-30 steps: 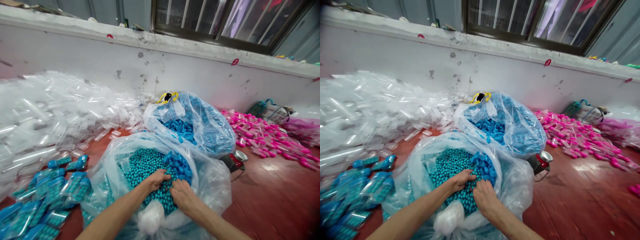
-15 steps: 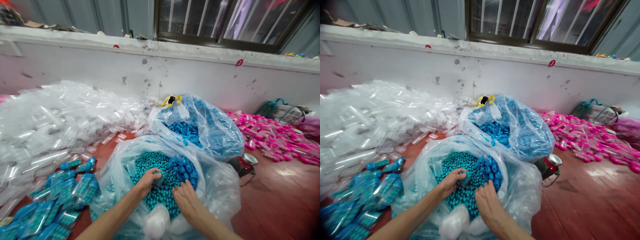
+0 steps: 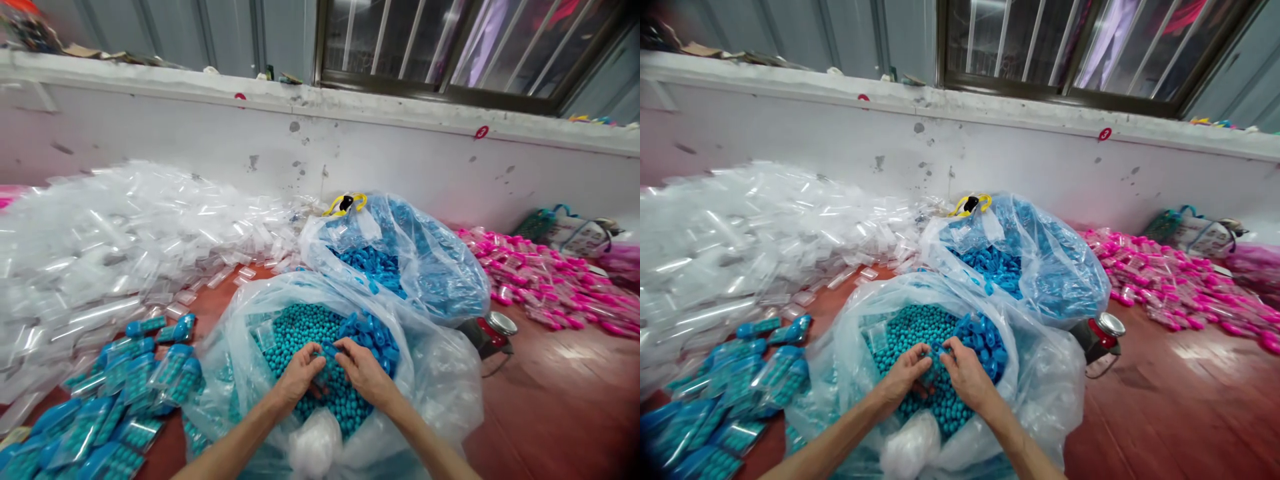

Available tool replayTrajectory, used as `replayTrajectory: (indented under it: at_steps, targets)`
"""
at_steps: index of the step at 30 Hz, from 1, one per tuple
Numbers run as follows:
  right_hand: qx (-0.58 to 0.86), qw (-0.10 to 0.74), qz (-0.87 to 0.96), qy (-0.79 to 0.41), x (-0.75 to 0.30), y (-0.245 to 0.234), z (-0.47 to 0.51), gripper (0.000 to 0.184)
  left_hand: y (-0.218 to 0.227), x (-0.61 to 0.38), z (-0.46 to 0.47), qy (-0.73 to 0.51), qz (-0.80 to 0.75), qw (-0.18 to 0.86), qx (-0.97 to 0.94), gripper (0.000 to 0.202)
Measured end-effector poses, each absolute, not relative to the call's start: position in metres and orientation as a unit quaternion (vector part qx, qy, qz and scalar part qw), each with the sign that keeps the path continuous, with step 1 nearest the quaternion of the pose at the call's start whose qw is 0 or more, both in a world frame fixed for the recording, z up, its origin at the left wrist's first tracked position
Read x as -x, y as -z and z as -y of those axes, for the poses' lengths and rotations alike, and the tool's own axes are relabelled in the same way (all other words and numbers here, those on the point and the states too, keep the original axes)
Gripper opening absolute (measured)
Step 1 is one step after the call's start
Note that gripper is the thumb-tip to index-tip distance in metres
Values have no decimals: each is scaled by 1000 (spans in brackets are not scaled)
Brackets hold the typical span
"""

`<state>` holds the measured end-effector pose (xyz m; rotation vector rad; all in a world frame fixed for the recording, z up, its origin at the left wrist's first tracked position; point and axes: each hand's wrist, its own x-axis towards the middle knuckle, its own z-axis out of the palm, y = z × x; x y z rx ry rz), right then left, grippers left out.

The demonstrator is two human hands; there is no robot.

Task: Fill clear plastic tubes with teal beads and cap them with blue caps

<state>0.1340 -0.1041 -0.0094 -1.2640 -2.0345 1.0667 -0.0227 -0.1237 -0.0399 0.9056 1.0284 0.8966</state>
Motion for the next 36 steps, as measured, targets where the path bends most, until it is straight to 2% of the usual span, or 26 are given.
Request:
replayTrajectory:
  at_steps: [4,8,12,23,27,31,36]
  targets:
    - [466,260,745,-400,-136,9,104,19,37,21,127,-399,-473,666,-417,42]
    - [465,304,757,-345,-136,6,104,16,35,19,127,-413,-474,664,-405,47]
    - [446,329,785,-277,-136,13,106,20,34,19,129,-415,-456,681,-395,52]
    - [332,296,889,-110,-138,9,113,25,31,21,136,-441,-418,728,-318,71]
    - [308,305,897,-88,-133,11,117,26,30,18,140,-457,-426,720,-303,64]
    - [310,350,872,-144,-129,17,124,26,32,15,144,-476,-459,690,-294,54]
    - [443,388,679,-438,-131,23,121,21,30,28,143,-450,-465,651,-398,51]
